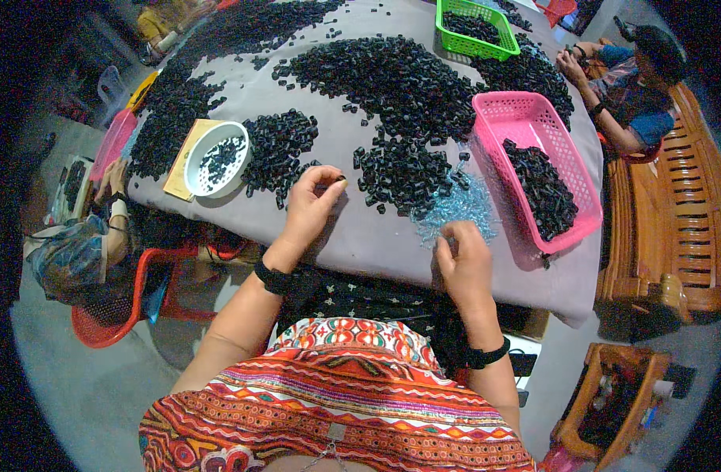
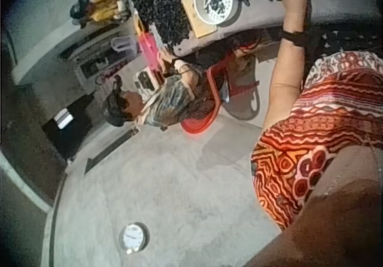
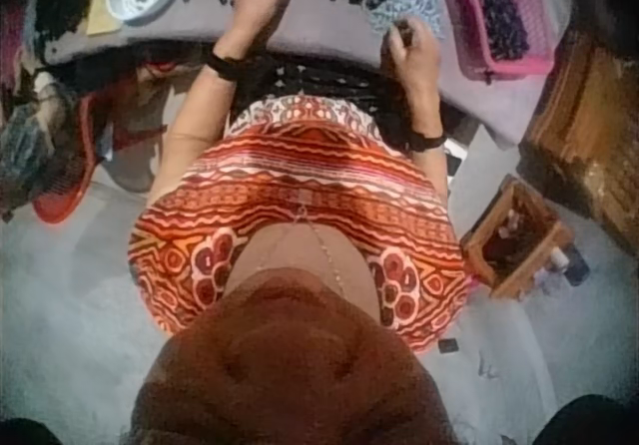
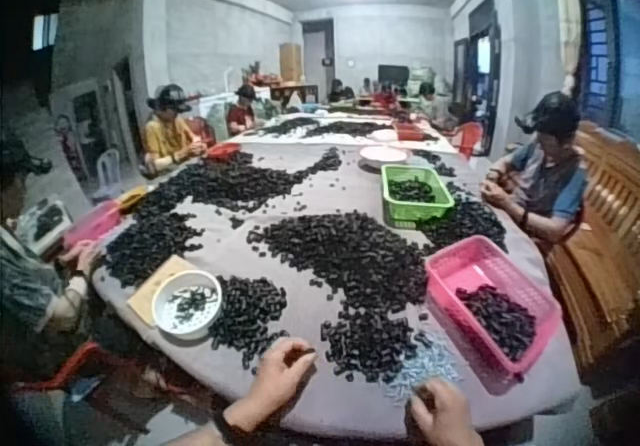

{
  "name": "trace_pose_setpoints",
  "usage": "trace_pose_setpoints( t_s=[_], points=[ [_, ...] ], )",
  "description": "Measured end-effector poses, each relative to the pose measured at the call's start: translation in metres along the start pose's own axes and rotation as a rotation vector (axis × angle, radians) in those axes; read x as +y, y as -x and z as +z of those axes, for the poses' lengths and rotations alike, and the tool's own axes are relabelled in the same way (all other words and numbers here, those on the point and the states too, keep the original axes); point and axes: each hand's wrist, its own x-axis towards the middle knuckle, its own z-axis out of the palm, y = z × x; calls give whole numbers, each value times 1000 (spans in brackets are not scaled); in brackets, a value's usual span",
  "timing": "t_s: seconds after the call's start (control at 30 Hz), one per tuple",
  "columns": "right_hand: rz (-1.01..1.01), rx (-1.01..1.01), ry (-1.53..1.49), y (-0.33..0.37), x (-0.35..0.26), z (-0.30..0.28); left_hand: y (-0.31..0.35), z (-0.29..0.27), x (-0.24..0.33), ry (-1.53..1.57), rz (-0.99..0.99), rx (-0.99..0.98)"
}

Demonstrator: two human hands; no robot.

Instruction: Sorting and inspecting small black plastic components on a table.

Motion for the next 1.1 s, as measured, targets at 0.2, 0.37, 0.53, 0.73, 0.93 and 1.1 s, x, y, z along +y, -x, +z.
trace_pose_setpoints(
  t_s=[0.2,0.37,0.53,0.73,0.93,1.1],
  points=[
    [39,4,-28,-2,-10,-2,-10,-11,-7,-35,-22,72],
    [79,-34,-39,0,-14,-2,-22,2,-15,-68,70,-41],
    [41,-16,-27,5,-11,-2,-28,-10,-20,-240,89,73],
    [13,-36,2,3,-11,-4,-19,-10,-6,-179,123,59],
    [-38,26,20,-2,-1,-5,17,13,31,38,23,-157],
    [15,16,-44,-4,2,-6,35,23,19,38,-25,-264]
  ],
)
